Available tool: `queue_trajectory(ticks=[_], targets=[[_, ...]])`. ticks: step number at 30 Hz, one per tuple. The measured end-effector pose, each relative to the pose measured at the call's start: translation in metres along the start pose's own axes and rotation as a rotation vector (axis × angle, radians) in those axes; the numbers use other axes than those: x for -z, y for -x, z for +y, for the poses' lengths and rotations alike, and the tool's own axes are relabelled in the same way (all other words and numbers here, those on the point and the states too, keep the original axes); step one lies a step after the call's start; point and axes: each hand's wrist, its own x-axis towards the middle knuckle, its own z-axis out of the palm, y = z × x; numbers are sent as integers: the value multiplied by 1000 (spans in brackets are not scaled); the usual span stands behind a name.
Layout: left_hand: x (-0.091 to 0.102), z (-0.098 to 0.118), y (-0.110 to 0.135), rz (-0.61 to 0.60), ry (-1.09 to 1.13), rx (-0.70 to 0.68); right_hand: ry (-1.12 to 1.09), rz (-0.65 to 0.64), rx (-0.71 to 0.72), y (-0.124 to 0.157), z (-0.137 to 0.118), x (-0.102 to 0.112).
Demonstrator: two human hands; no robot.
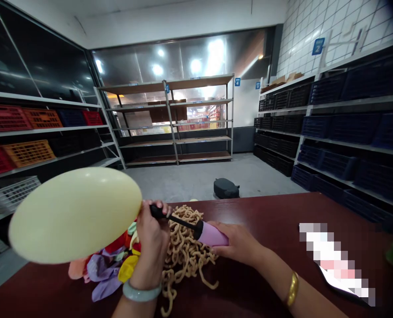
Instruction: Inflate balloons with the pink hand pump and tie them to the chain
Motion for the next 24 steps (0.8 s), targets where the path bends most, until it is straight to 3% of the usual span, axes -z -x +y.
queue_trajectory(ticks=[4, 7, 12, 19, 24], targets=[[11, 17, -18, 74, 30, -62, 29, -21, -14, 0, 0, 7], [12, 15, -19, 92, 31, -62, 72, -19, -37, 1, 1, 12], [5, -8, -5, 31, 32, -13, 152, 27, -63, 3, 4, 17], [-15, -49, 40, -53, -16, 149, 154, 78, -46, 4, -1, 10], [-19, -58, 54, -58, -36, 164, 134, 91, -38, 3, 0, 3]])
